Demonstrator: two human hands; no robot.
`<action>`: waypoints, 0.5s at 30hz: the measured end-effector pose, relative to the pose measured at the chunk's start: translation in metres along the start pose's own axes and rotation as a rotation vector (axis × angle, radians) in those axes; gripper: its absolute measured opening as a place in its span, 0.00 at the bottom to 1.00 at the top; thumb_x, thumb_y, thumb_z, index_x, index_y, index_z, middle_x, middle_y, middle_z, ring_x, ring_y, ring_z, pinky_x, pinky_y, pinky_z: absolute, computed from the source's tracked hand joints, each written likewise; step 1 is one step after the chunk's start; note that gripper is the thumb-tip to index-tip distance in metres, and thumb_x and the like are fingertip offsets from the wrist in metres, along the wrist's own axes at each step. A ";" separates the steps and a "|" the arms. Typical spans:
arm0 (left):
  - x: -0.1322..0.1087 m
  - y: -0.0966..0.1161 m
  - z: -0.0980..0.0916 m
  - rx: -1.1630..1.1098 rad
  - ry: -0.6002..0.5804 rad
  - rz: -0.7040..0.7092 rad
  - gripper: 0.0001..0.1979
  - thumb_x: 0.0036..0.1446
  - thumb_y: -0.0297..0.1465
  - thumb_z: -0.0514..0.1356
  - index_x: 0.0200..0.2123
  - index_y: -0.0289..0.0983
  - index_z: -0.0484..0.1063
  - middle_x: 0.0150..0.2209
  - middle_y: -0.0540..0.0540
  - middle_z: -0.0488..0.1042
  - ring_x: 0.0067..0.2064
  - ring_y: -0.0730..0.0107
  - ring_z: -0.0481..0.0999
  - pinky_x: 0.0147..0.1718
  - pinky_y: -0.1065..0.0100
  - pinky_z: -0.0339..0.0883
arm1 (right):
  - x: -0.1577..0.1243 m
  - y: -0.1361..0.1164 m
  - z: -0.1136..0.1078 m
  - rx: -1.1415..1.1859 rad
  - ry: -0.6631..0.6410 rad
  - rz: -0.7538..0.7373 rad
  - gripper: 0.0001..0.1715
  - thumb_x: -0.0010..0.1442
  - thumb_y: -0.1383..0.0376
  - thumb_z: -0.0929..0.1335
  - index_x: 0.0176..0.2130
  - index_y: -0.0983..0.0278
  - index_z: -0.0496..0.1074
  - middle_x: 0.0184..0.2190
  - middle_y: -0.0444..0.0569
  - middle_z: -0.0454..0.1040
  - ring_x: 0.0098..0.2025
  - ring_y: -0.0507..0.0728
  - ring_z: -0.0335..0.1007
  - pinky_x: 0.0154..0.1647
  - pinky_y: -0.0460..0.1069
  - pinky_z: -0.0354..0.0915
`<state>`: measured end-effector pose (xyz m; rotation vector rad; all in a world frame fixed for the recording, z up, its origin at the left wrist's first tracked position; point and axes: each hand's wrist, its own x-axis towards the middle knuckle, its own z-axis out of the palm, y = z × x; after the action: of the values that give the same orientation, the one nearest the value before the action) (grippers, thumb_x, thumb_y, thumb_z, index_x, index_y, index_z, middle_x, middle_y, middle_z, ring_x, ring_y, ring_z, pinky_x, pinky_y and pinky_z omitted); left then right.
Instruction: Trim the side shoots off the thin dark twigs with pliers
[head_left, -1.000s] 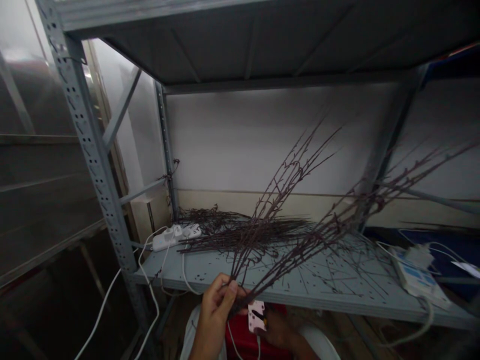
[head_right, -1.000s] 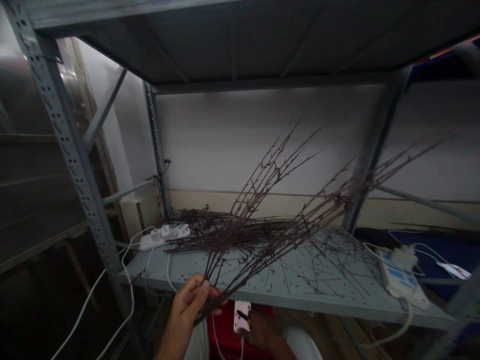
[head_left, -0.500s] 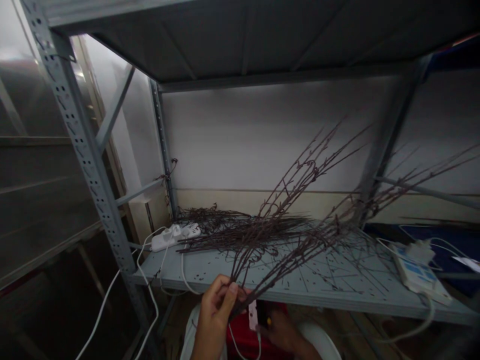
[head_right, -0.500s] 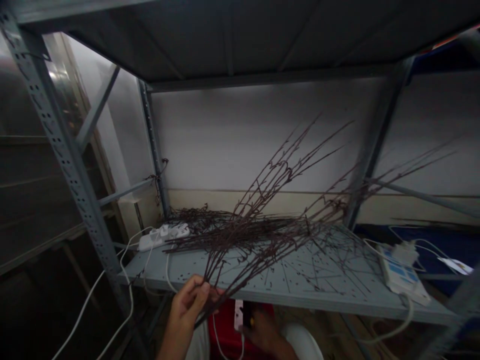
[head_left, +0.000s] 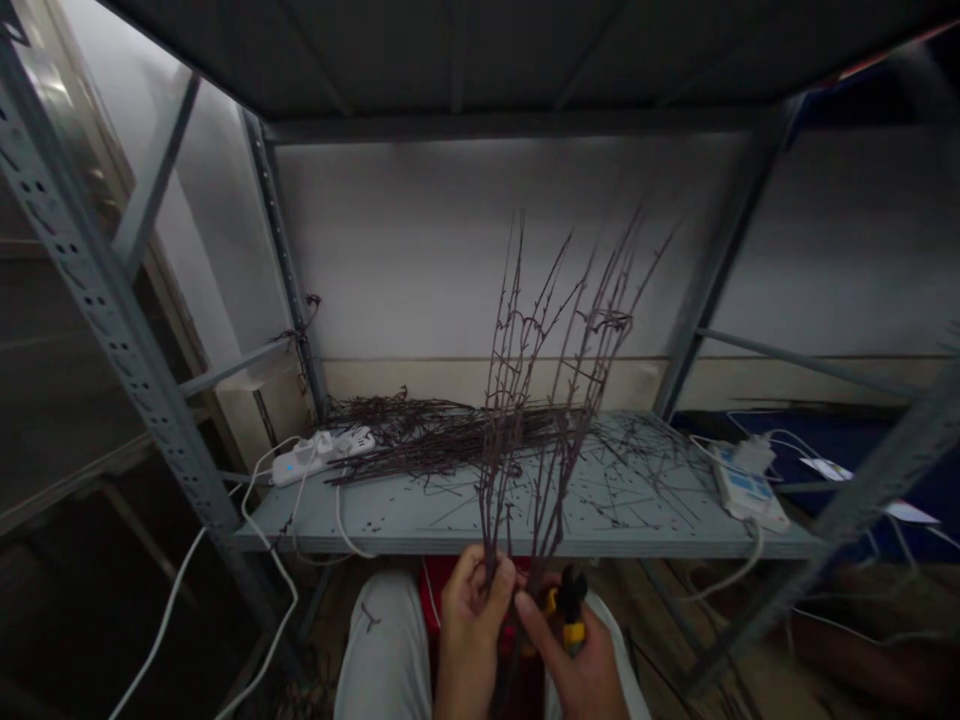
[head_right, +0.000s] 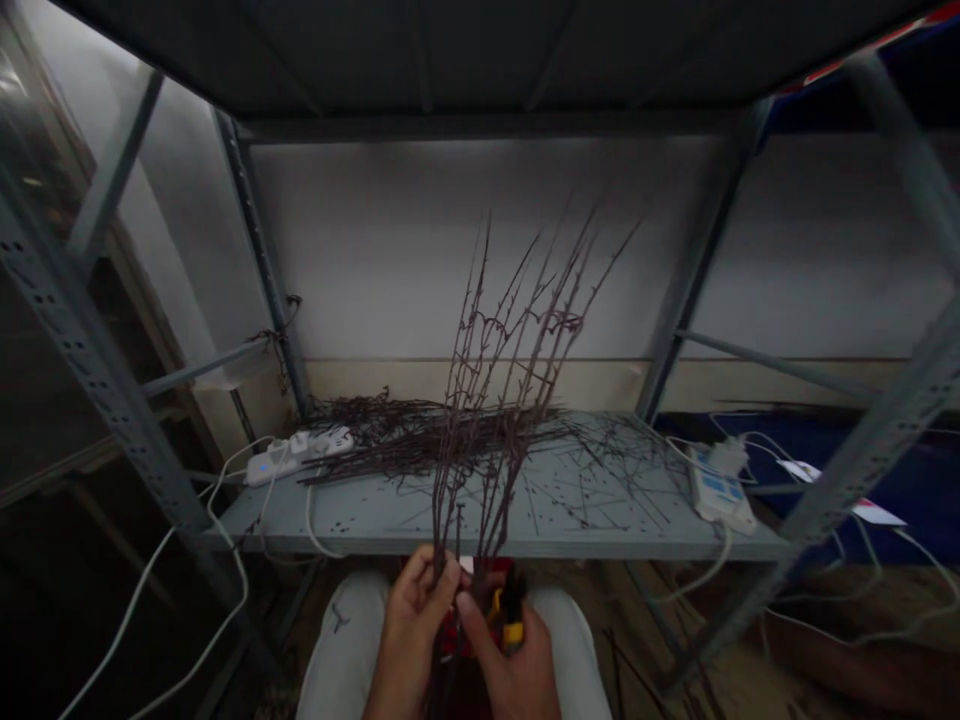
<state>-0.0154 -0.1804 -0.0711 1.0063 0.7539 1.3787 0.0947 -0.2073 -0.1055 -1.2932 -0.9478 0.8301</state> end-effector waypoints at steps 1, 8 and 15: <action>-0.001 0.000 0.004 0.025 0.029 0.005 0.14 0.60 0.43 0.65 0.37 0.37 0.75 0.36 0.46 0.77 0.41 0.66 0.76 0.41 0.73 0.69 | 0.002 -0.009 -0.001 -0.014 0.026 -0.025 0.32 0.46 0.41 0.76 0.38 0.65 0.76 0.35 0.53 0.81 0.39 0.63 0.77 0.42 0.53 0.75; 0.006 0.001 0.006 -0.040 -0.015 -0.038 0.16 0.61 0.44 0.63 0.31 0.36 0.72 0.22 0.55 0.66 0.19 0.80 0.60 0.17 0.79 0.56 | -0.002 -0.030 -0.007 -0.137 0.058 -0.128 0.30 0.56 0.42 0.70 0.39 0.66 0.75 0.29 0.49 0.76 0.33 0.59 0.72 0.38 0.50 0.72; 0.012 0.000 0.009 -0.078 0.068 -0.136 0.17 0.55 0.44 0.67 0.29 0.36 0.70 0.21 0.56 0.65 0.19 0.81 0.60 0.15 0.81 0.49 | -0.013 -0.038 -0.006 -0.141 0.091 -0.094 0.32 0.56 0.39 0.69 0.40 0.65 0.75 0.26 0.48 0.76 0.31 0.59 0.74 0.34 0.49 0.73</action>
<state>-0.0060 -0.1701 -0.0660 0.8357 0.7987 1.3189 0.0949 -0.2253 -0.0690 -1.3844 -1.0005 0.6354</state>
